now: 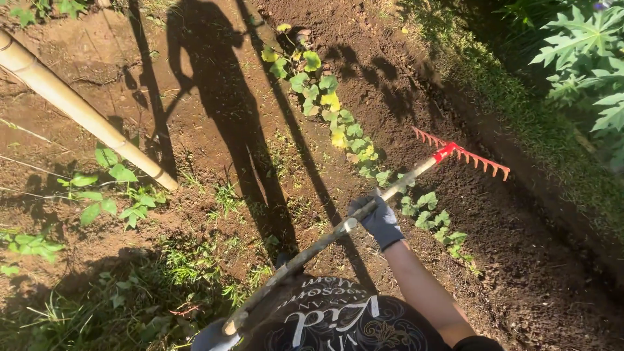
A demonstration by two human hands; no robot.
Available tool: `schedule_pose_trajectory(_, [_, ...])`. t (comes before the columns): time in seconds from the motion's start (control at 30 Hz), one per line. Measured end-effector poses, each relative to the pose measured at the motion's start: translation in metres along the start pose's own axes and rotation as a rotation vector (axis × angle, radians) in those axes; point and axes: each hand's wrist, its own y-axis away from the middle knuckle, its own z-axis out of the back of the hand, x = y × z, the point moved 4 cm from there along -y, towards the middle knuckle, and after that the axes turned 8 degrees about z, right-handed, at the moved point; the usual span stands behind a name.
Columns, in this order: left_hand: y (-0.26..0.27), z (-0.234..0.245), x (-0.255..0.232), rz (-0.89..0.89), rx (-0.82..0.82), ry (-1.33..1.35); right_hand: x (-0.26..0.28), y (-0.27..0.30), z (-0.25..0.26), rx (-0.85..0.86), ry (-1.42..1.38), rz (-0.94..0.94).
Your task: The recorder uses a rake to gather weeds and debris in a garden bed.
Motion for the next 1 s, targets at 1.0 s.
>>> schedule_pose_trajectory(1.0, [-0.268, 0.552, -0.417, 0.001, 0.124, -0.189, 0.072, -0.549, -0.388, 0.294, 0.082, -0.207])
